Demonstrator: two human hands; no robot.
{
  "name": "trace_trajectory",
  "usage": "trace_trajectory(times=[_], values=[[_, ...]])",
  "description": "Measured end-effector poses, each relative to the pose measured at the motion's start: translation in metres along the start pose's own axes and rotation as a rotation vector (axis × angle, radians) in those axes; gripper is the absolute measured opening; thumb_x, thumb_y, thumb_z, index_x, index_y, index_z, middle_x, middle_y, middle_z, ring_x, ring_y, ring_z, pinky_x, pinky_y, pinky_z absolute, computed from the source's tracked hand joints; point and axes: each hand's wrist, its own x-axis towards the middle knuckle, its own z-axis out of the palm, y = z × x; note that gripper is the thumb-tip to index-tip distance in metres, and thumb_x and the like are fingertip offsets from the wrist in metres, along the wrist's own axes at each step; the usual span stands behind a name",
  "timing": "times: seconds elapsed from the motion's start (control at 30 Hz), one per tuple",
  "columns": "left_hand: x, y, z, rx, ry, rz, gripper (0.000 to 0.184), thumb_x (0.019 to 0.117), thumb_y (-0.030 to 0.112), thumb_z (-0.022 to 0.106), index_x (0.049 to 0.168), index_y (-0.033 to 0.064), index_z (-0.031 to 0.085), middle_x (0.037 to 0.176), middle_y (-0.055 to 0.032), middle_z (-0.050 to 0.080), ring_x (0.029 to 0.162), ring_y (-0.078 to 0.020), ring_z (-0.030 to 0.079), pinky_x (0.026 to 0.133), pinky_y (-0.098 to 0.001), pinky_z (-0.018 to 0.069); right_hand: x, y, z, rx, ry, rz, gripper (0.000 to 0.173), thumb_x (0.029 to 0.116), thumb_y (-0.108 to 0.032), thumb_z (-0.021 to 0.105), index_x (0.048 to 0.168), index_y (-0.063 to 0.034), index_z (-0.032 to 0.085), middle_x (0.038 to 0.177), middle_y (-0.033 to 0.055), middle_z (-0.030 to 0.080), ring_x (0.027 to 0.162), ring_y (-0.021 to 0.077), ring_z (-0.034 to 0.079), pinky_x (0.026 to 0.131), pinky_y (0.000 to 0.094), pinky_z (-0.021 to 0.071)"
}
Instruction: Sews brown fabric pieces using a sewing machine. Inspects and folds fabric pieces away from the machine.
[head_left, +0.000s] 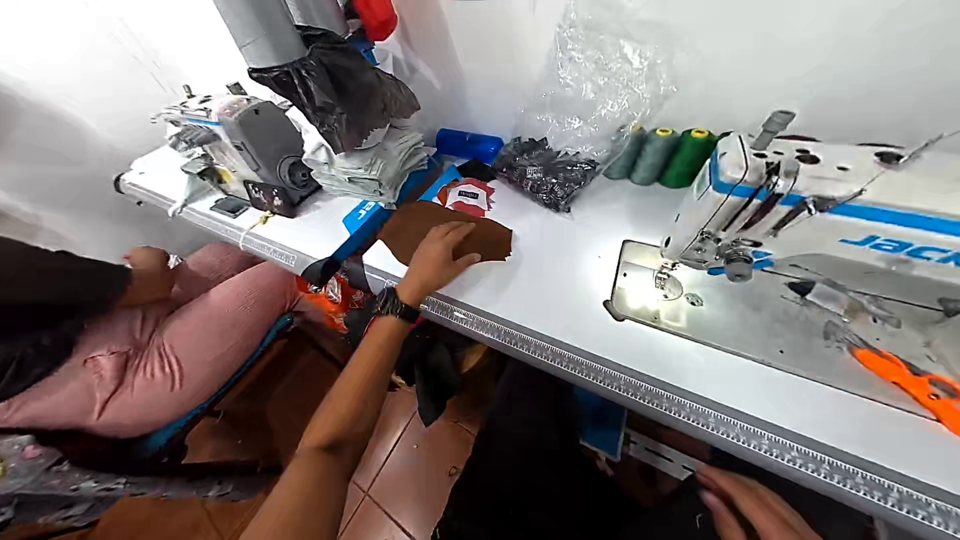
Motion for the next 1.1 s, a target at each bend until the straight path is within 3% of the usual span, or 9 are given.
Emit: trace_trajectory(times=[0.1, 0.23, 0.37, 0.5, 0.6, 0.7, 0.93, 1.03, 1.1], values=[[0.017, -0.021, 0.017, 0.126, -0.127, -0.084, 0.062, 0.092, 0.053, 0.07, 0.139, 0.014, 0.065, 0.146, -0.014, 0.058, 0.138, -0.0385, 0.049, 0.107, -0.0666, 0.0417, 0.062, -0.058, 0.025, 0.018, -0.021, -0.167, 0.028, 0.1019, -0.02, 0.061, 0.126, -0.0103, 0.072, 0.121, 0.0123, 0.073, 0.114, 0.0323, 0.069, 0.096, 0.0548, 0.0554], [-0.02, 0.023, 0.029, 0.153, -0.04, 0.007, 0.035, 0.1011, 0.033, 0.062, 0.128, 0.014, 0.073, 0.135, -0.0124, 0.066, 0.127, -0.037, 0.059, 0.101, -0.0633, 0.0479, 0.082, -0.101, 0.068, 0.235, -0.101, -0.243, 0.025, 0.1009, -0.02, 0.063, 0.122, -0.0146, 0.074, 0.116, 0.0036, 0.075, 0.11, 0.0205, 0.071, 0.094, 0.045, 0.0584], [-0.059, 0.056, 0.046, 0.1, 0.017, 0.171, 0.03, 0.1022, 0.028, 0.059, 0.125, 0.0147, 0.074, 0.135, -0.0089, 0.066, 0.13, -0.0321, 0.059, 0.108, -0.0571, 0.0456, 0.097, -0.091, 0.092, 0.182, 0.143, -0.218, 0.022, 0.1003, -0.024, 0.061, 0.114, -0.0182, 0.077, 0.108, -0.0009, 0.075, 0.102, 0.0136, 0.071, 0.088, 0.0376, 0.0607], [-0.068, 0.05, 0.046, 0.039, 0.009, 0.251, 0.029, 0.1026, 0.026, 0.058, 0.122, 0.0149, 0.076, 0.135, -0.0075, 0.067, 0.131, -0.0294, 0.059, 0.111, -0.0528, 0.0445, 0.149, -0.081, 0.064, 0.009, 0.323, -0.132, 0.024, 0.1004, -0.024, 0.058, 0.11, -0.0138, 0.077, 0.105, 0.004, 0.074, 0.097, 0.0202, 0.072, 0.082, 0.0426, 0.0608], [-0.07, 0.046, 0.039, -0.028, -0.003, 0.274, 0.028, 0.1025, 0.027, 0.058, 0.118, 0.0135, 0.077, 0.133, -0.0075, 0.069, 0.131, -0.0285, 0.06, 0.112, -0.0508, 0.045, 0.2, -0.082, 0.054, 0.064, 0.245, -0.056, 0.036, 0.103, -0.033, 0.059, 0.126, -0.0081, 0.069, 0.12, 0.0135, 0.069, 0.111, 0.0326, 0.066, 0.092, 0.0554, 0.0549], [-0.073, 0.044, 0.038, -0.057, 0.002, 0.296, 0.029, 0.1029, 0.029, 0.057, 0.117, 0.0146, 0.078, 0.131, -0.0054, 0.069, 0.13, -0.0262, 0.06, 0.112, -0.0487, 0.045, 0.235, -0.095, 0.07, 0.089, 0.239, -0.043, 0.052, 0.0995, -0.047, 0.061, 0.131, -0.0067, 0.066, 0.127, 0.0173, 0.065, 0.118, 0.0392, 0.06, 0.095, 0.0621, 0.0491], [-0.073, 0.035, 0.032, -0.115, -0.061, 0.359, 0.033, 0.099, 0.038, 0.064, 0.119, 0.0144, 0.076, 0.134, -0.003, 0.067, 0.134, -0.0213, 0.056, 0.116, -0.0472, 0.0426, 0.227, -0.113, 0.1, -0.101, 0.258, -0.153, 0.043, 0.0959, -0.042, 0.069, 0.134, -0.0209, 0.068, 0.13, 0.0083, 0.066, 0.122, 0.0306, 0.06, 0.097, 0.055, 0.049], [-0.074, 0.036, 0.026, -0.063, -0.097, 0.396, 0.045, 0.0943, 0.043, 0.068, 0.126, 0.012, 0.072, 0.138, -0.0084, 0.063, 0.132, -0.0267, 0.057, 0.112, -0.0518, 0.0448, 0.219, -0.125, 0.097, -0.036, 0.334, -0.163, 0.055, 0.0881, -0.052, 0.075, 0.128, -0.0145, 0.071, 0.136, 0.0176, 0.062, 0.127, 0.0389, 0.057, 0.101, 0.062, 0.0471], [-0.073, 0.039, 0.032, -0.061, -0.097, 0.482, 0.039, 0.0985, 0.037, 0.059, 0.117, 0.0074, 0.075, 0.13, -0.0137, 0.066, 0.124, -0.0315, 0.062, 0.107, -0.054, 0.0485, 0.214, -0.136, 0.1, -0.131, 0.38, -0.22, 0.074, 0.0751, -0.069, 0.076, 0.131, -0.0212, 0.068, 0.143, 0.0136, 0.059, 0.134, 0.0356, 0.054, 0.105, 0.0613, 0.0451]])
